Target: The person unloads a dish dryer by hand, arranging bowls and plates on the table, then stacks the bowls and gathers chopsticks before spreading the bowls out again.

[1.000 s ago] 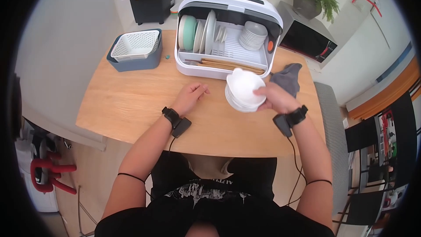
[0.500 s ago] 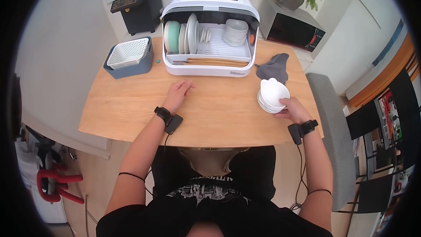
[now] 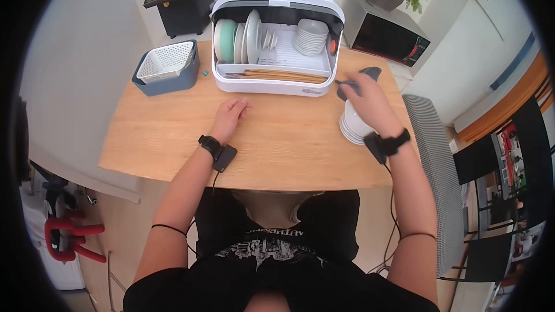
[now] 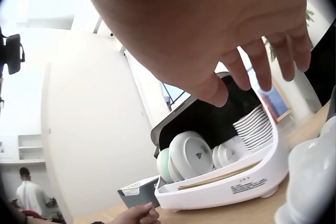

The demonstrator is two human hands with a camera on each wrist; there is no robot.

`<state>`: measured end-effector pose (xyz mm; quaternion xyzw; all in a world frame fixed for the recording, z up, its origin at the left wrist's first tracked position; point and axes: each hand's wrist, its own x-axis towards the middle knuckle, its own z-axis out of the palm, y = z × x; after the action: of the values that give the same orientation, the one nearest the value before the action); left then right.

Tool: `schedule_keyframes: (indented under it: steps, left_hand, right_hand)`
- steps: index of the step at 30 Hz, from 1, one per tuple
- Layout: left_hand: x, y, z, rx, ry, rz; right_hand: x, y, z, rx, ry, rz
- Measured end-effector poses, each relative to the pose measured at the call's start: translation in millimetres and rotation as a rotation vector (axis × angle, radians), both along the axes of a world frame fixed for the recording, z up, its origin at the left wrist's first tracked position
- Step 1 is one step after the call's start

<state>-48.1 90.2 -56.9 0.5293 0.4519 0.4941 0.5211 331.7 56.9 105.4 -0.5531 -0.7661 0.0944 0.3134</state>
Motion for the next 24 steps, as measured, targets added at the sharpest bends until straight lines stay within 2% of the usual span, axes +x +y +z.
schedule_keyframes:
  steps: [3,5,6,9,13,15,22,24]
  left_hand:
    - [-2.8,2.9,-4.6,0.016,-0.036,-0.007]
    - [-3.7,0.5,-1.5,-0.001,-0.065,0.002]
    - [-4.1,-0.8,1.2,-0.016,-0.086,0.004]
    - [-7.7,-1.6,4.5,-0.031,-0.101,-0.004]
    - [-11.7,3.0,4.6,-0.058,-0.145,-0.033]
    - [-11.4,7.1,3.2,-0.052,-0.165,-0.074]
    - [-12.2,8.1,6.2,-0.076,-0.175,-0.075]
    - [-11.7,7.9,7.2,-0.067,-0.186,-0.086]
  right_hand:
    - [-43.7,41.7,2.6,-0.096,-0.040,0.114]
    - [-62.0,74.2,-6.4,-0.120,-0.317,0.145]
    - [-64.4,90.9,-13.3,-0.120,-0.322,0.155]
    - [-74.5,115.0,-22.1,-0.150,-0.657,0.050]
    - [-80.5,131.3,-27.3,-0.178,-0.707,0.005]
    - [-81.4,137.3,-26.3,-0.297,-0.836,-0.066]
    - [-90.6,139.8,-17.8,-0.414,-0.843,-0.035]
    - [-97.1,139.2,-12.7,-0.549,-0.875,-0.069]
